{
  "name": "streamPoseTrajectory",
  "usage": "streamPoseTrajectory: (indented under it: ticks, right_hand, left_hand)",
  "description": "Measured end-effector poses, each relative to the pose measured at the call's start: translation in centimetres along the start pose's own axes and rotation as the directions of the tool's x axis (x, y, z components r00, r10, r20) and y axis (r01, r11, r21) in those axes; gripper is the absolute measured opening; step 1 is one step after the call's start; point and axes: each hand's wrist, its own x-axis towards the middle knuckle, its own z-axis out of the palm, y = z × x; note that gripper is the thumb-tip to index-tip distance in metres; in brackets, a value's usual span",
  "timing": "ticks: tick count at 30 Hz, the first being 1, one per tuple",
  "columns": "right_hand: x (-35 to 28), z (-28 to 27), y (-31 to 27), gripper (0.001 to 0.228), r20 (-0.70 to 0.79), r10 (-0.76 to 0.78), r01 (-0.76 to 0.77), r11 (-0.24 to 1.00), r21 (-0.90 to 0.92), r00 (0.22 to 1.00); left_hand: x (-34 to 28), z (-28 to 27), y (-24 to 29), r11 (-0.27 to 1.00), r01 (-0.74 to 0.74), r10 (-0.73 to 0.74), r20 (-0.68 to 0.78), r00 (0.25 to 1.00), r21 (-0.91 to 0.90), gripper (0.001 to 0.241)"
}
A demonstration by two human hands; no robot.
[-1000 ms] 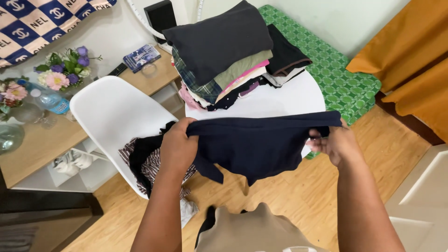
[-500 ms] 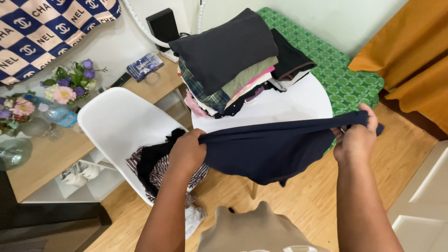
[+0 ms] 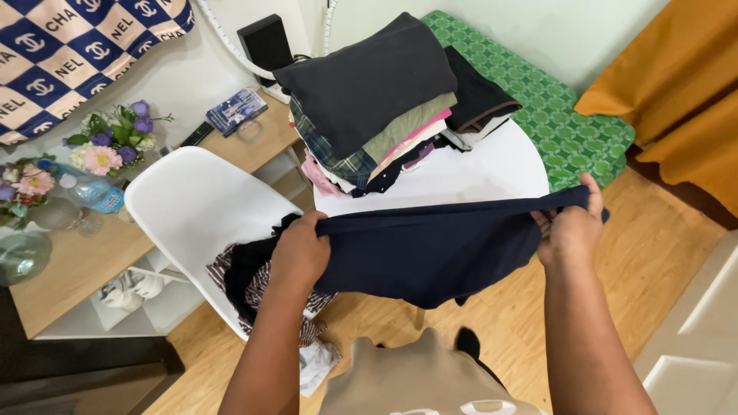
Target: The person folds several pieces of clothing on a white table, including a dark blue top, a white checkered shirt, a black top, and a striped shirt. They smooth each item, fold it into a compact rectangle, and place it on a growing stack.
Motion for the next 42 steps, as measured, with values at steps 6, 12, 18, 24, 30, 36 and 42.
streamPoseTrajectory:
  ticks: [6,12,18,24,30,36,42]
  right_hand:
    - [4.2,-0.1,0.7,0.07,0.079,-0.039,0.038,0.999,0.01,0.996]
    - [10.2,-1.3,-1.5,0.062,0.129,-0.111,0.102,0.992,0.077,0.985]
    - [14.9,-2.7,-0.9,0.06,0.185,-0.14,0.14,0.99,0.011,0.973]
    - [18.1,-2.6,-0.8,0.057,0.286,-0.122,0.132,0.991,-0.017,0.95]
    - [20.3,-1.0,-1.0,0.051,0.363,-0.033,0.087,0.987,-0.134,0.931]
    - [22.2,-0.5,-0.6,0.045,0.357,0.121,-0.054,0.98,-0.19,0.926]
    - [23.9,0.2,0.9,0.049,0.552,-0.004,-0.003,1.0,0.012,0.834]
  left_hand:
    - [-0.6,1.1,1.0,0.992,0.124,-0.126,0.058,0.99,0.034,0.04]
    - [-0.6,6.7,3.6,0.981,0.192,-0.189,0.137,0.972,-0.004,0.044]
    - [-1.3,7.5,7.6,0.969,0.238,-0.245,0.128,0.961,0.067,0.04]
    - [-2.3,10.4,8.8,0.947,0.291,-0.303,0.07,0.951,0.136,0.041]
    - [-2.7,11.9,9.7,0.888,0.435,-0.455,0.152,0.877,0.148,0.036]
    - [-2.9,12.2,12.3,0.336,0.649,-0.515,0.443,0.734,-0.683,0.028]
    - [0.0,17.9,8.8,0.034,0.147,-0.483,0.112,0.868,-0.989,0.037]
